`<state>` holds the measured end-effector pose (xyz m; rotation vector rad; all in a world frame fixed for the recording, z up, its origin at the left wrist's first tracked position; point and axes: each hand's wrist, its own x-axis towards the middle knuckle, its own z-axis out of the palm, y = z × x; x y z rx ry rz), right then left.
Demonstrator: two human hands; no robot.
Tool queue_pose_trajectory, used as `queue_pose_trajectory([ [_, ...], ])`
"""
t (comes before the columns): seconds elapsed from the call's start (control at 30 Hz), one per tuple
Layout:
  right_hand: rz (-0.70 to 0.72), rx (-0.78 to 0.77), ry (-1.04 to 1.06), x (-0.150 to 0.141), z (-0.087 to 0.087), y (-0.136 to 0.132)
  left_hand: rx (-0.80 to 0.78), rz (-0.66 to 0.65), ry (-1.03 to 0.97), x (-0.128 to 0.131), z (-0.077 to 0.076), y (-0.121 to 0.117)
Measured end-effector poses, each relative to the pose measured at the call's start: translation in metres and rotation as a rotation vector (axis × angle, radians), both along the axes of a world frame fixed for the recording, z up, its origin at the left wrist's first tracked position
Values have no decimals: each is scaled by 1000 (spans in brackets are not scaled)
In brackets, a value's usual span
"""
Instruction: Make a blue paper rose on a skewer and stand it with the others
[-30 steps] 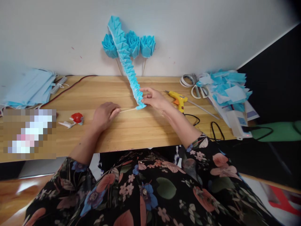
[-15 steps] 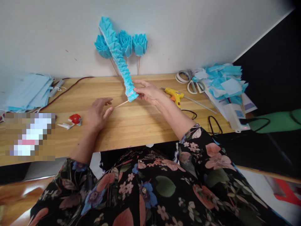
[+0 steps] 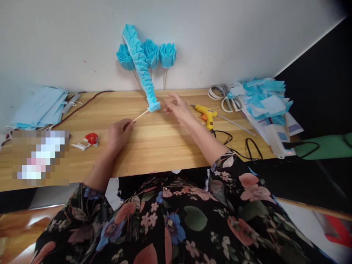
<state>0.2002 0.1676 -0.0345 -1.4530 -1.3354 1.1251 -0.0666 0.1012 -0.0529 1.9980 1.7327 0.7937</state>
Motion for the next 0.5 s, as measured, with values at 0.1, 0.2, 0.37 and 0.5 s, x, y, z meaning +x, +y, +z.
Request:
queue_pose_trajectory([
  [0.1, 44, 252, -567, 15, 0, -15, -1, 36, -10, 1, 2, 0],
  [0.2, 321, 376, -878, 23, 0, -44, 3, 35, -41, 1, 1, 0],
  [0.37, 664, 345, -984, 10, -18, -94, 6, 39, -81, 1, 0, 1],
  [0.5, 685, 365, -984, 1, -34, -107, 19, 32, -59, 1, 2, 1],
])
